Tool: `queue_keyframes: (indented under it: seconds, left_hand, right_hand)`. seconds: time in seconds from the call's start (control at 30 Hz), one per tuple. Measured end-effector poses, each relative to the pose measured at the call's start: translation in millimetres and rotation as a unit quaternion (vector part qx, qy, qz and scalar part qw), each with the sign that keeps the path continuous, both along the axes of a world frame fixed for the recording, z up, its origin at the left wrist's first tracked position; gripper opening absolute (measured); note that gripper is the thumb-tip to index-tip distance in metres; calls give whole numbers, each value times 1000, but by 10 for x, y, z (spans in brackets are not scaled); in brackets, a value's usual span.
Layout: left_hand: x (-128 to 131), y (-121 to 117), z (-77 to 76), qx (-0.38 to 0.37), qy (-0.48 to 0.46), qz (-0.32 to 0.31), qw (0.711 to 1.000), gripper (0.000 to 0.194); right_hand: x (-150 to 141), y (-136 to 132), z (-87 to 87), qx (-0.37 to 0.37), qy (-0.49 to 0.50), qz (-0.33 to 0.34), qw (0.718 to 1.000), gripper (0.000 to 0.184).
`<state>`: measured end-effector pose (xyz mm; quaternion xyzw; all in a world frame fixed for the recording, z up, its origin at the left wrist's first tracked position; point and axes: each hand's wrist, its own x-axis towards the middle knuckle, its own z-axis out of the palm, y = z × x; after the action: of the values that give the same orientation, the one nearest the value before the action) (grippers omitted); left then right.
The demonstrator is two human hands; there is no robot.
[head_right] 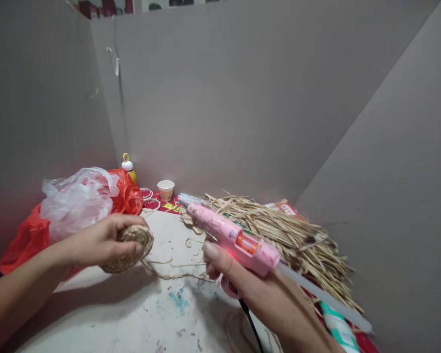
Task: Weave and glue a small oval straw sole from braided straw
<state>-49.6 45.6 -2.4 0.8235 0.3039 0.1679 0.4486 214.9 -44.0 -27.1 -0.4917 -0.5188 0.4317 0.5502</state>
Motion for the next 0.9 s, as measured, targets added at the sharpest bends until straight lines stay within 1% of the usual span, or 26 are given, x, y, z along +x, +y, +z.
queue_keyframes:
  seconds: [0.03,0.07,0.13,0.17,0.23,0.27,0.3,0.33,0.4,0.47,0.5,0.57,0.63,0.7,0.8,0.9]
  left_hand:
    - [-12,-50,12,49,42,-32,997,5]
    - [-17,-108,15,102,83,-62,989,8]
    - [-14,-246,0,197,144,-100,965,12]
    - [-7,-320,-13,225,161,-117,954,12]
    - [11,-457,-33,249,181,-162,938,12]
    - [19,-511,-35,256,180,-171,934,12]
    - [27,-551,-29,260,184,-171,932,12]
    - [35,-574,-15,257,185,-173,933,14]
    - [47,-576,28,231,163,-186,941,26]
    - [53,-541,72,185,123,-205,953,39]
    - [51,-521,87,161,106,-210,959,40]
    - [42,-496,102,127,92,-206,966,32]
    - [32,-500,105,110,93,-197,970,22]
    - [28,-521,110,100,91,-193,972,21]
    - [38,-547,122,84,81,-190,975,25]
    - [51,-541,111,45,69,-173,981,19]
  right_hand:
    - [-31,-10,1,3,2,-7,1000,22]
    - [-77,-14,2,4,11,-17,1000,24]
    - [-197,3,-15,3,44,-29,999,29]
    - [-263,26,-44,-5,66,-19,998,32]
    - [-381,91,-146,-27,98,45,994,35]
    - [-430,126,-214,-46,100,95,989,37]
    - [-472,155,-286,-74,81,143,984,39]
    - [-507,177,-358,-87,66,171,979,40]
    - [-561,190,-477,-106,59,230,966,43]
    - [-599,174,-547,-101,98,269,953,44]
    - [-612,160,-562,-96,127,278,947,45]
    - [-624,135,-566,-87,173,281,940,46]
    - [-622,120,-552,-79,191,278,938,46]
    - [-612,113,-536,-69,183,279,940,43]
    - [-597,112,-518,-61,159,281,944,37]
    - [-586,119,-492,-58,152,267,950,36]
